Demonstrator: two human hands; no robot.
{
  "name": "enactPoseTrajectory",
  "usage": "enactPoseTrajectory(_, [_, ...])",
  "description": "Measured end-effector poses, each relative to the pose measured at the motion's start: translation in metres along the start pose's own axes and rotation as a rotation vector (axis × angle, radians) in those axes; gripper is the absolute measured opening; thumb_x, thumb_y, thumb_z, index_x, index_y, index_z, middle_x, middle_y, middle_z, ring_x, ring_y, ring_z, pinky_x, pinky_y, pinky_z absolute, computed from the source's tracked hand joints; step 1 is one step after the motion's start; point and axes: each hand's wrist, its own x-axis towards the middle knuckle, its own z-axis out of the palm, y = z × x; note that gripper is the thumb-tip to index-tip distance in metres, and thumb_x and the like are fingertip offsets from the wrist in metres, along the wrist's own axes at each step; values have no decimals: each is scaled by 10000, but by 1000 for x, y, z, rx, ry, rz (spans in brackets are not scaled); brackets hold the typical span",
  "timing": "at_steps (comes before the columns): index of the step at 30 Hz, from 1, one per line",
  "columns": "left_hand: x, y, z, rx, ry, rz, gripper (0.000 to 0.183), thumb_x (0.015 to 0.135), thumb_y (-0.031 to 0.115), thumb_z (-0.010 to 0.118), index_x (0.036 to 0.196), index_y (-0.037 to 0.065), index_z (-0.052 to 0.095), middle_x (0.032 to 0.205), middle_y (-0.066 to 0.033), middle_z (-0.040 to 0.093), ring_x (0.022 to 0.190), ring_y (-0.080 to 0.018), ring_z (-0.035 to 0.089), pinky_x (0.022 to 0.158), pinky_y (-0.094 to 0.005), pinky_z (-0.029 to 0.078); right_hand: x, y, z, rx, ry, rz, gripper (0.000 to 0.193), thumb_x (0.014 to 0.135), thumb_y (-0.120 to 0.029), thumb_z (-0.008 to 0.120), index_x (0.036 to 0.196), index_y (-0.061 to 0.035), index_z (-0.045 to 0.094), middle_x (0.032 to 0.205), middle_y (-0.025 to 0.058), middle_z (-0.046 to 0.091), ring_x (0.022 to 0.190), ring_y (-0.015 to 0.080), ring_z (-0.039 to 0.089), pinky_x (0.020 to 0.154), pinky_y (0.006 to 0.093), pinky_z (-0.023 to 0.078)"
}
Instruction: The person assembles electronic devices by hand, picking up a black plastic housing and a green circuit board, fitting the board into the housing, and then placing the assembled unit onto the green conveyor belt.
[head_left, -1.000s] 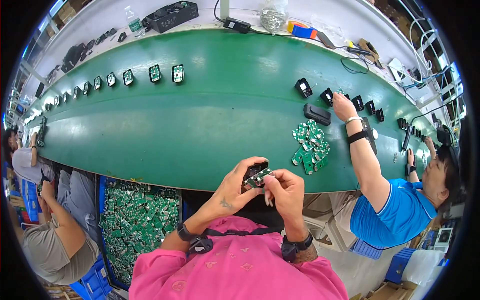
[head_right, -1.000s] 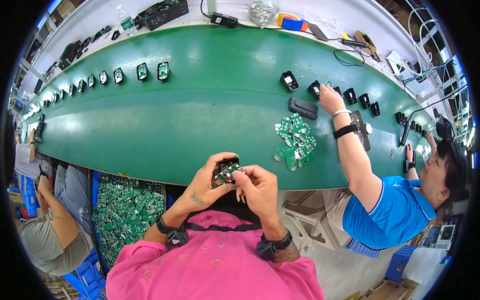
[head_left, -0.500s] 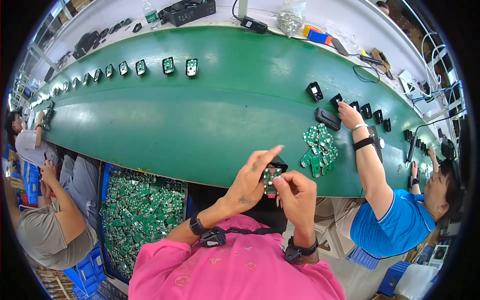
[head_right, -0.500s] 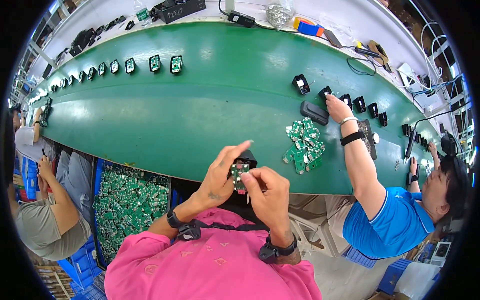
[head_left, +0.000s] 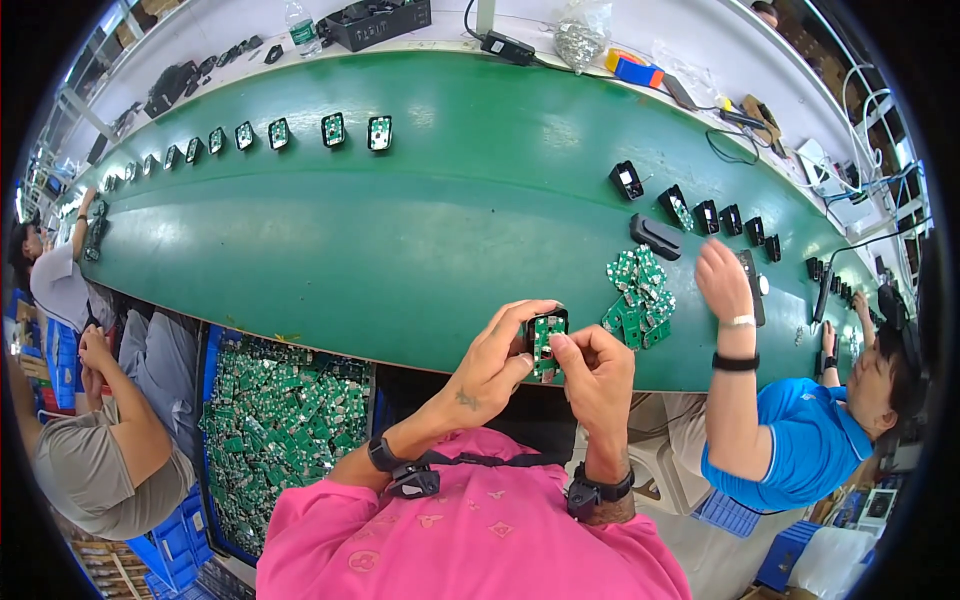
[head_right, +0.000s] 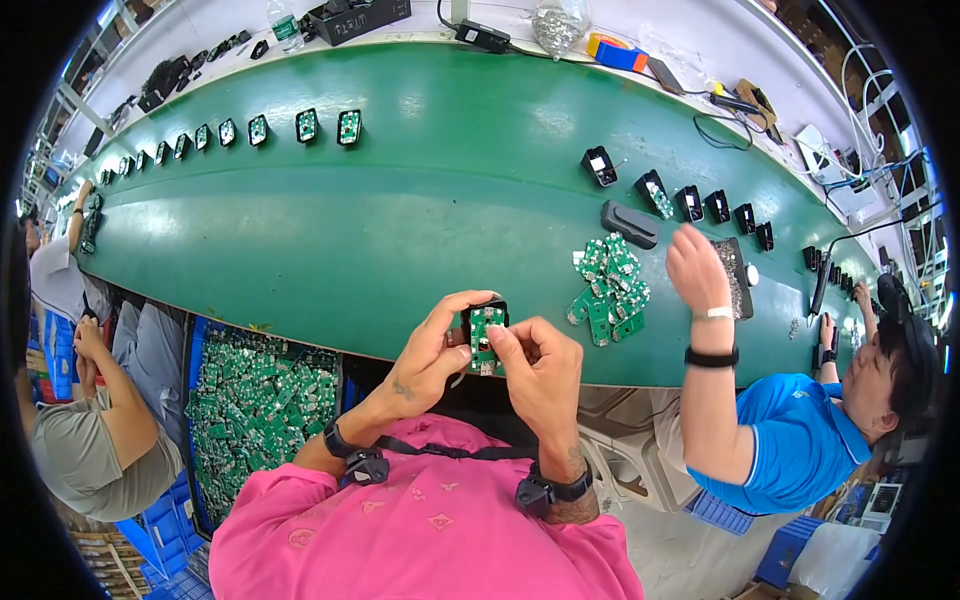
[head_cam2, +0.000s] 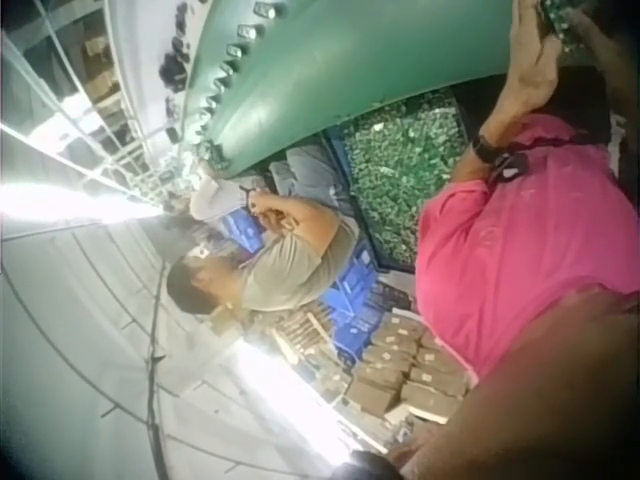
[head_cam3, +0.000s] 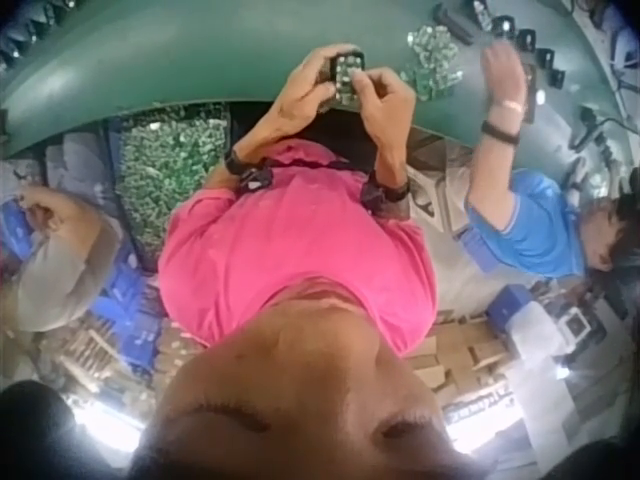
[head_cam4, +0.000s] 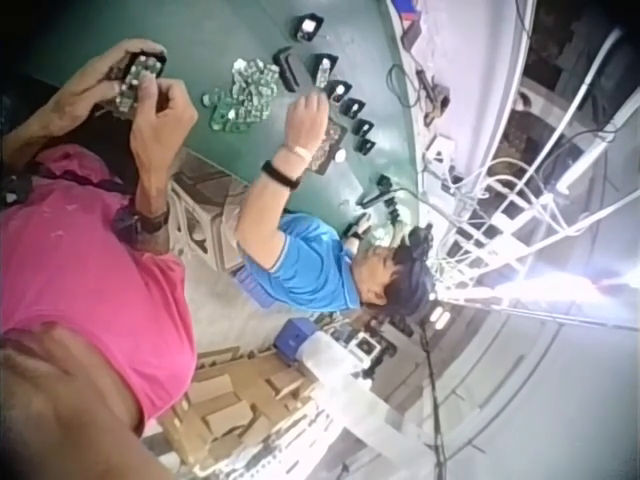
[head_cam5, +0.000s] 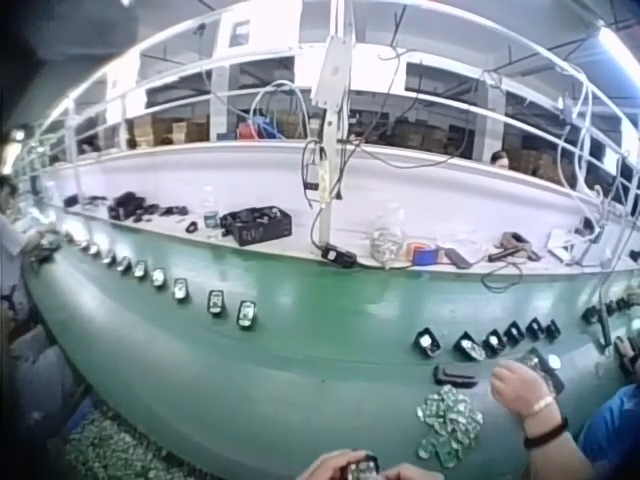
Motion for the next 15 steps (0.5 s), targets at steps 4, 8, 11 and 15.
enactPoseTrajectory(4, [1, -1, 2, -4, 70, 2, 434, 964, 46, 435, 1397, 46, 454, 1149, -58, 582, 824, -72, 532, 689, -217, 459, 1, 5, 3, -25, 46, -89, 275, 912, -181, 746, 784, 33, 629, 615, 17, 581, 554, 51, 491, 490, 250, 386])
enactPoseTrajectory(8, [2, -2, 0, 98, 58, -52, 387, 998, 110, 453, 1381, 54, 465, 1033, -22, 603, 709, -46, 486, 600, -214, 423, 2, -3, 7, -125, 111, -153, 274, 904, -179, 751, 776, 26, 623, 615, 43, 589, 536, 76, 500, 485, 261, 393])
enactPoseTrajectory(11, [0, 0, 1, 67, 81, -80, 371, 1017, 146, 469, 1377, 56, 466, 991, -13, 601, 640, -32, 440, 548, -220, 389, 2, -4, 8, -181, 74, -200, 270, 908, -177, 746, 777, 25, 623, 611, 41, 588, 537, 76, 509, 484, 254, 394])
enactPoseTrajectory(15, [1, -1, 5, 64, 111, -46, 368, 1019, 141, 473, 1372, 38, 465, 1001, -33, 606, 639, -35, 462, 535, -209, 393, 4, 6, 9, -159, 56, -104, 241, 906, -175, 747, 843, 24, 626, 653, 62, 618, 555, 85, 545, 486, 264, 413])
